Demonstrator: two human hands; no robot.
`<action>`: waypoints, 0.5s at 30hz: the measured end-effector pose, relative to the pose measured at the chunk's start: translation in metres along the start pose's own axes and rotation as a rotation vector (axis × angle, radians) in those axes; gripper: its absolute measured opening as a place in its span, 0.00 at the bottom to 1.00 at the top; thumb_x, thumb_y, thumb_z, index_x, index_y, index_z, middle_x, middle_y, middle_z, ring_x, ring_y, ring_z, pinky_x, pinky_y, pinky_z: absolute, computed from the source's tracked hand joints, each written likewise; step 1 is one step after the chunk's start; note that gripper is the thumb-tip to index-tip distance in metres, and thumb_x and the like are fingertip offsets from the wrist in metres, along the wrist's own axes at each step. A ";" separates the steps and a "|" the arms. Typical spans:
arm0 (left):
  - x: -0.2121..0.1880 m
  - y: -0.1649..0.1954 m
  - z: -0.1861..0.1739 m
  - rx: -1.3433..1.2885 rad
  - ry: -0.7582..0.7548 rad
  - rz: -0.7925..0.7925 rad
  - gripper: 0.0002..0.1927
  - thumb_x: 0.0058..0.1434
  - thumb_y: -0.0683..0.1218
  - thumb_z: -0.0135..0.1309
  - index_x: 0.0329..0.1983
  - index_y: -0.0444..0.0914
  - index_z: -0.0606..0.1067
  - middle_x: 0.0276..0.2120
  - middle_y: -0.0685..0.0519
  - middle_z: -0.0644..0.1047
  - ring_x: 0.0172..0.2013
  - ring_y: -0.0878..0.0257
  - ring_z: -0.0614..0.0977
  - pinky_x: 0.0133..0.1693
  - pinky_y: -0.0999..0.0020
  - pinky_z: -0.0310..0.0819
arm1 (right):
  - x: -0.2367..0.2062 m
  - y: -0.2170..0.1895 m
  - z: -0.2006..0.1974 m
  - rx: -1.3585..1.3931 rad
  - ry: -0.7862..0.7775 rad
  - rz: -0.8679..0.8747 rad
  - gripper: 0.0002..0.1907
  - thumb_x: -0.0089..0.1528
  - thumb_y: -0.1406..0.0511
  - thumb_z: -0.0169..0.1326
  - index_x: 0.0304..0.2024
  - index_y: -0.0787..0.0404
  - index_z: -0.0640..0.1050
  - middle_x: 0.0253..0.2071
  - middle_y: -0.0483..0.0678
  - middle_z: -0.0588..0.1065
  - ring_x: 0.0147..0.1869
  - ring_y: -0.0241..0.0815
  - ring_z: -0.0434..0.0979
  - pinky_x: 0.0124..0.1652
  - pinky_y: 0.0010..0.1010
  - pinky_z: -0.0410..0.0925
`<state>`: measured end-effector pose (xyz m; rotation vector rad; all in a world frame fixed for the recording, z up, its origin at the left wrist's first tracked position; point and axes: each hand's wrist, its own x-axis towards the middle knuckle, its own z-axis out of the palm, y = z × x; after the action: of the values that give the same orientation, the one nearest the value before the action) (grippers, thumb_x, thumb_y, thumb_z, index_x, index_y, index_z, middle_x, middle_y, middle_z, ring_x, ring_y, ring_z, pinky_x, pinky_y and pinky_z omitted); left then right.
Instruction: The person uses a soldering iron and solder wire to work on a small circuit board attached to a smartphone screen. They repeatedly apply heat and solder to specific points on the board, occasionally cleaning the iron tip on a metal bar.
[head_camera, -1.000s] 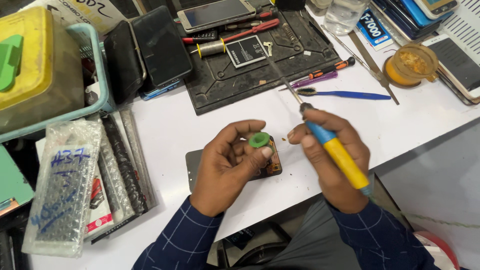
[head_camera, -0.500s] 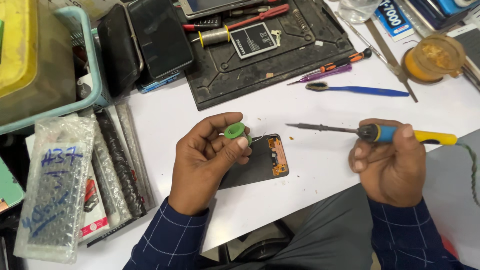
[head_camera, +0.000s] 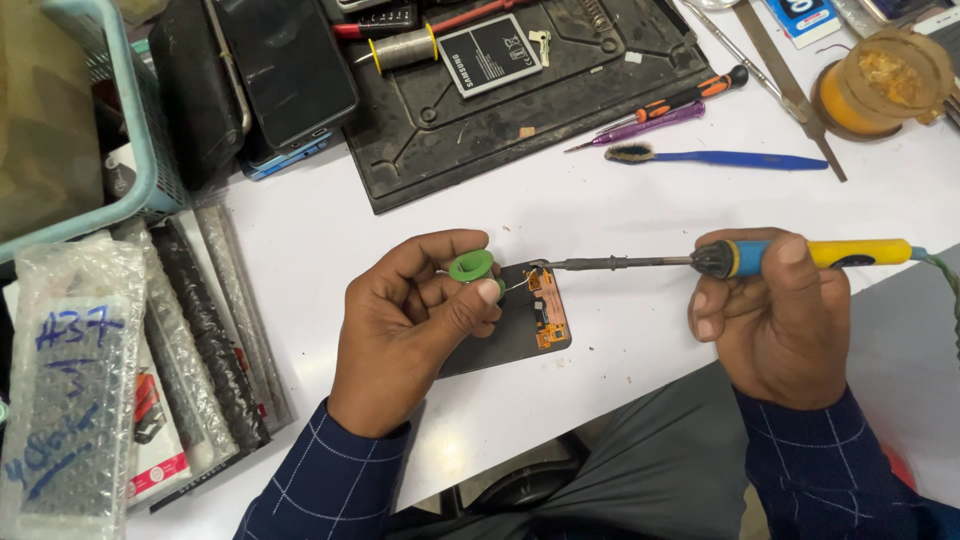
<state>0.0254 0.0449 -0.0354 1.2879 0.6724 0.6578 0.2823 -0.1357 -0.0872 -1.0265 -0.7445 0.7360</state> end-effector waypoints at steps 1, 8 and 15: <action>0.000 0.000 0.000 0.004 0.003 -0.001 0.21 0.61 0.39 0.60 0.57 0.28 0.74 0.30 0.48 0.83 0.31 0.67 0.84 0.34 0.73 0.83 | 0.000 -0.001 0.001 -0.001 0.002 0.005 0.27 0.80 0.54 0.45 0.48 0.75 0.77 0.27 0.58 0.76 0.25 0.42 0.73 0.30 0.31 0.69; 0.000 -0.001 0.000 0.024 0.008 -0.004 0.22 0.60 0.39 0.60 0.57 0.28 0.73 0.29 0.48 0.83 0.30 0.67 0.85 0.34 0.73 0.83 | 0.000 -0.002 0.002 0.007 0.020 0.024 0.27 0.79 0.54 0.47 0.47 0.75 0.77 0.27 0.58 0.76 0.25 0.42 0.73 0.29 0.31 0.69; 0.000 0.000 -0.001 0.023 0.006 -0.001 0.21 0.60 0.39 0.60 0.57 0.28 0.73 0.31 0.48 0.83 0.31 0.67 0.85 0.35 0.73 0.83 | 0.001 -0.002 0.002 0.025 0.028 0.042 0.26 0.79 0.54 0.48 0.47 0.75 0.77 0.28 0.58 0.76 0.25 0.42 0.73 0.30 0.32 0.69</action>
<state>0.0253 0.0455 -0.0359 1.3068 0.6873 0.6549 0.2811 -0.1344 -0.0847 -1.0305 -0.6904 0.7639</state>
